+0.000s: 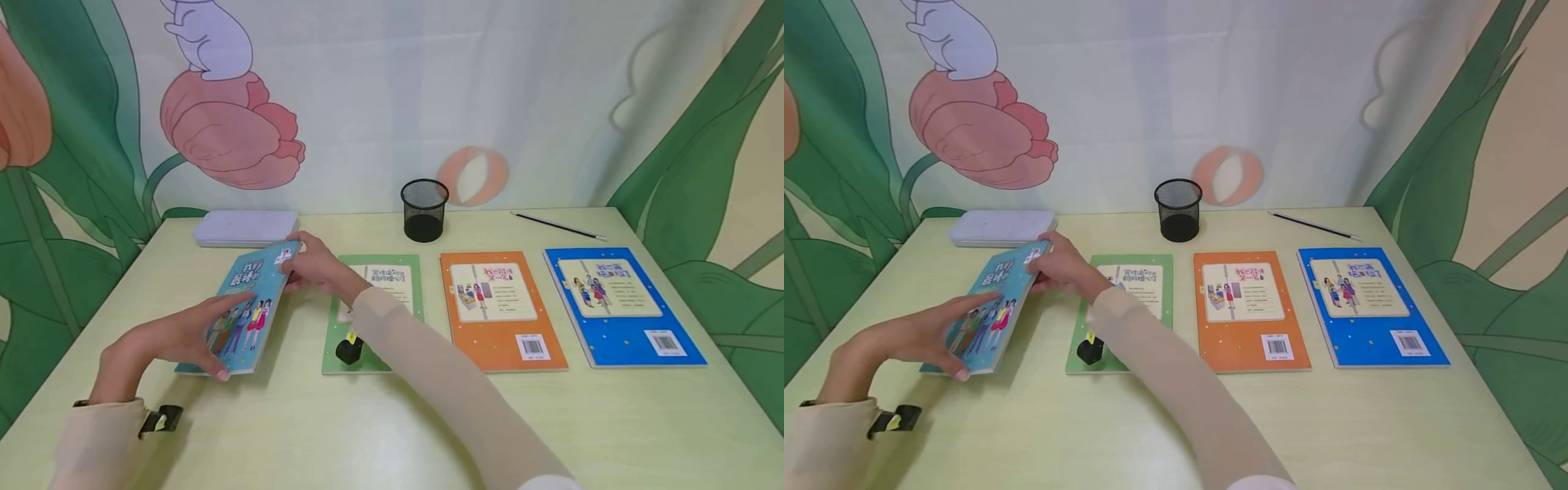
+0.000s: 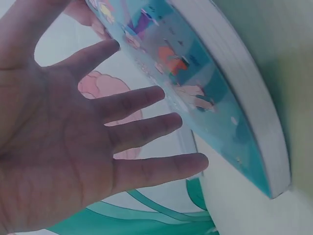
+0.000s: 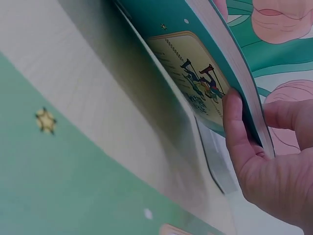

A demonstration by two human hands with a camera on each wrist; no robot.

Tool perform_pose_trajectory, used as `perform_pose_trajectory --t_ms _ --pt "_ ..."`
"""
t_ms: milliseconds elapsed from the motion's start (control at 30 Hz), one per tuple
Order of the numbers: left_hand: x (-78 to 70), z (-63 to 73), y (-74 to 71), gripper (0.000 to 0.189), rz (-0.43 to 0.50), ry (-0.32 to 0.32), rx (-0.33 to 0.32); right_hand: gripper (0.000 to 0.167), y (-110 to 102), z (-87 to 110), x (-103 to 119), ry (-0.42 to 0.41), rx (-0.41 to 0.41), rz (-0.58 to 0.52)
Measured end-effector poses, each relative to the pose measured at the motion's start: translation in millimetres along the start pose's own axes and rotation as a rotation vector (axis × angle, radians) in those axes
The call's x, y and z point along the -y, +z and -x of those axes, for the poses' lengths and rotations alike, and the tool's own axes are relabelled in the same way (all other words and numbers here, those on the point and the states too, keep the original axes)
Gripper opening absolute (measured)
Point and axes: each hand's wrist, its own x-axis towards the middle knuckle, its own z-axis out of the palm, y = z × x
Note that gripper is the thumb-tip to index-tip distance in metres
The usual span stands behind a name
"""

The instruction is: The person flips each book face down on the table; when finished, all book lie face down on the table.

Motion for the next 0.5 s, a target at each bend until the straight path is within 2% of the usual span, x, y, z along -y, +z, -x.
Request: perform_pose_trajectory --t_ms 100,267,500 --pt "-7.8 0.1 -0.6 0.125 0.001 0.024 -0.011 0.069 -4 4.0 6 -0.019 -0.016 -0.008" --pt "-19.7 0.1 -0.1 0.13 -0.004 0.015 -0.028 0.067 -9 8.9 17 -0.042 -0.046 -0.036" --pt "-37.5 0.3 2.5 0.139 -0.059 0.041 -0.117 0.063 -14 15.2 32 -0.07 -0.092 -0.068"
